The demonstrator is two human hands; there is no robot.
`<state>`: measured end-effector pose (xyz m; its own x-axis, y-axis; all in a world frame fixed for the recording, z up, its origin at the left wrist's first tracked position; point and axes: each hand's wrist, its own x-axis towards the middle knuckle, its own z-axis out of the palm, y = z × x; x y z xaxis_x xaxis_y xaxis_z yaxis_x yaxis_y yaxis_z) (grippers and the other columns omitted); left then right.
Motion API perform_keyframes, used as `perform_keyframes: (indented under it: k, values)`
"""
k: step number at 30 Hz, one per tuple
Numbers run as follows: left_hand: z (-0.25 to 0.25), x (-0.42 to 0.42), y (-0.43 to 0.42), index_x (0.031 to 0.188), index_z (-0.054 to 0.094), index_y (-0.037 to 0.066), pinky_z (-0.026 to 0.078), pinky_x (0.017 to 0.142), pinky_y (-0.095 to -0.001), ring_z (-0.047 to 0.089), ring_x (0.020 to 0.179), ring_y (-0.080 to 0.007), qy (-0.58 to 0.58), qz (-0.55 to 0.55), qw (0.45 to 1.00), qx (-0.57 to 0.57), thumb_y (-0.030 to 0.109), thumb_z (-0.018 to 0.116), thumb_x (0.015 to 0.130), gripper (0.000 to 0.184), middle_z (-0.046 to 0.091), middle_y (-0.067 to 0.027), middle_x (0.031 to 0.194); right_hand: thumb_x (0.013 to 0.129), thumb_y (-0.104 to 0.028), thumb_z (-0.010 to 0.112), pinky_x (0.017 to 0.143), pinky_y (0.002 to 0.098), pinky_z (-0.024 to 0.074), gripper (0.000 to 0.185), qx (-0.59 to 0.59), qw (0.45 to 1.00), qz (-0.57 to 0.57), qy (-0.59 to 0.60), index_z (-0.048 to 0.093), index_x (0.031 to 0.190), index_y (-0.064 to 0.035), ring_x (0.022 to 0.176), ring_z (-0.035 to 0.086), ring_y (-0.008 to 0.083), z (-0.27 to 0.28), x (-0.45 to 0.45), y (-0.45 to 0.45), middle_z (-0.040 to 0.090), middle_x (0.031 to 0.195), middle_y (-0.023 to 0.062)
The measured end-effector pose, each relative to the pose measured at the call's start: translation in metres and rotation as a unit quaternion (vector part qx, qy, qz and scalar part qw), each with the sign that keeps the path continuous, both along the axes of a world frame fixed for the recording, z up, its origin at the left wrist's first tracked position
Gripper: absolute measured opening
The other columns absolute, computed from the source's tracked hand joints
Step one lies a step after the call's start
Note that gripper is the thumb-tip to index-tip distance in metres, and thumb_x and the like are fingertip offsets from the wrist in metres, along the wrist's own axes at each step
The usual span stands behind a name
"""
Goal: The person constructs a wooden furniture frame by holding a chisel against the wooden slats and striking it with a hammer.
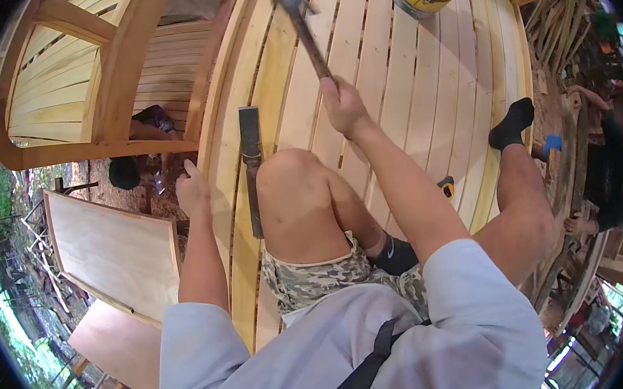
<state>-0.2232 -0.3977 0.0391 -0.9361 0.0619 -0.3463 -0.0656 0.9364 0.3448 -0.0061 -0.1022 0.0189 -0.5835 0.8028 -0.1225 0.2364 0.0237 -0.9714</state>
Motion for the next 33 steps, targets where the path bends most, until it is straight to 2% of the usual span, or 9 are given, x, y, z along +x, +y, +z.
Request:
perform_keyframes:
  k: [5, 11, 13, 15, 17, 21, 24, 30, 33]
  values:
    - [-0.001, -0.001, 0.000, 0.116, 0.067, -0.006, 0.043, 0.103, -0.0503, 0.058, 0.118, -0.0433, -0.048, 0.023, 0.999, 0.007, 0.058, 0.030, 0.098, 0.076, 0.063, -0.0286, 0.123, 0.102, -0.044, 0.049, 0.060, 0.0305, 0.0470, 0.048, -0.053, 0.971, 0.057, -0.224, 0.059, 0.088, 0.0008, 0.060, 0.053, 0.0143, 0.066, -0.028, 0.018, 0.054, 0.067, 0.0038]
    - [-0.034, -0.028, -0.008, 0.128, 0.060, -0.006, 0.038, 0.109, -0.0488, 0.052, 0.128, -0.0424, -0.110, 0.107, 0.988, 0.012, 0.057, 0.026, 0.098, 0.078, 0.058, -0.0285, 0.133, 0.102, -0.046, 0.043, 0.051, 0.0373, 0.0480, 0.052, 0.085, 0.995, 0.020, 0.052, 0.055, 0.095, 0.0032, 0.052, 0.054, 0.0193, 0.015, -0.012, 0.002, 0.051, 0.063, 0.0059]
    - [-0.015, -0.016, -0.001, 0.129, 0.060, -0.006, 0.038, 0.109, -0.0491, 0.052, 0.128, -0.0427, -0.101, 0.108, 0.989, 0.005, 0.055, 0.026, 0.098, 0.077, 0.058, -0.0283, 0.134, 0.103, -0.045, 0.043, 0.061, 0.0335, 0.0489, 0.049, -0.076, 0.970, 0.044, -0.229, 0.058, 0.101, 0.0018, 0.062, 0.058, 0.0180, 0.060, -0.025, 0.013, 0.052, 0.066, 0.0061]
    - [-0.009, -0.017, 0.001, 0.129, 0.060, -0.006, 0.038, 0.110, -0.0493, 0.052, 0.128, -0.0430, -0.089, 0.111, 0.990, -0.005, 0.054, 0.025, 0.098, 0.076, 0.057, -0.0280, 0.134, 0.102, -0.045, 0.044, 0.061, 0.0329, 0.0493, 0.050, -0.093, 0.966, 0.038, -0.240, 0.058, 0.108, 0.0028, 0.064, 0.059, 0.0183, 0.067, -0.030, 0.015, 0.053, 0.067, 0.0074]
    - [-0.019, -0.020, -0.001, 0.128, 0.060, -0.006, 0.038, 0.110, -0.0498, 0.053, 0.127, -0.0435, -0.086, 0.101, 0.991, -0.009, 0.050, 0.025, 0.097, 0.073, 0.057, -0.0286, 0.134, 0.104, -0.047, 0.043, 0.043, 0.0302, 0.0406, 0.050, 0.047, 0.998, 0.000, -0.036, 0.052, 0.080, -0.0033, 0.046, 0.047, 0.0140, 0.043, -0.026, 0.009, 0.047, 0.060, 0.0014]
    - [0.002, -0.013, 0.007, 0.127, 0.060, -0.007, 0.039, 0.109, -0.0507, 0.054, 0.126, -0.0435, -0.079, 0.102, 0.992, 0.000, 0.047, 0.026, 0.096, 0.072, 0.057, -0.0295, 0.133, 0.104, -0.045, 0.042, 0.050, 0.0304, 0.0446, 0.051, 0.164, 0.985, -0.033, 0.032, 0.056, 0.086, 0.0003, 0.051, 0.051, 0.0163, 0.022, -0.024, -0.002, 0.050, 0.064, 0.0036]
    - [0.010, -0.010, 0.007, 0.126, 0.060, -0.009, 0.039, 0.107, -0.0517, 0.054, 0.125, -0.0444, -0.069, 0.100, 0.993, 0.003, 0.045, 0.026, 0.096, 0.071, 0.058, -0.0303, 0.131, 0.104, -0.044, 0.041, 0.062, 0.0305, 0.0476, 0.052, -0.036, 0.979, 0.028, -0.201, 0.059, 0.091, 0.0026, 0.063, 0.056, 0.0162, 0.051, -0.030, 0.010, 0.053, 0.068, 0.0055]
    - [-0.006, -0.011, 0.002, 0.123, 0.062, -0.009, 0.040, 0.106, -0.0523, 0.055, 0.123, -0.0451, -0.044, 0.080, 0.996, 0.014, 0.044, 0.026, 0.095, 0.069, 0.059, -0.0302, 0.130, 0.102, -0.047, 0.042, 0.051, 0.0376, 0.0486, 0.053, 0.246, 0.965, -0.015, -0.084, 0.057, 0.098, 0.0047, 0.054, 0.057, 0.0200, -0.002, -0.024, 0.014, 0.055, 0.068, 0.0094]
    - [-0.008, -0.009, 0.000, 0.122, 0.062, -0.009, 0.041, 0.106, -0.0523, 0.055, 0.123, -0.0452, -0.042, 0.078, 0.996, 0.010, 0.043, 0.027, 0.095, 0.068, 0.059, -0.0307, 0.129, 0.101, -0.048, 0.043, 0.043, 0.0385, 0.0455, 0.052, -0.111, 0.966, 0.027, -0.234, 0.058, 0.101, 0.0015, 0.045, 0.051, 0.0198, 0.039, -0.023, 0.019, 0.052, 0.063, 0.0072]
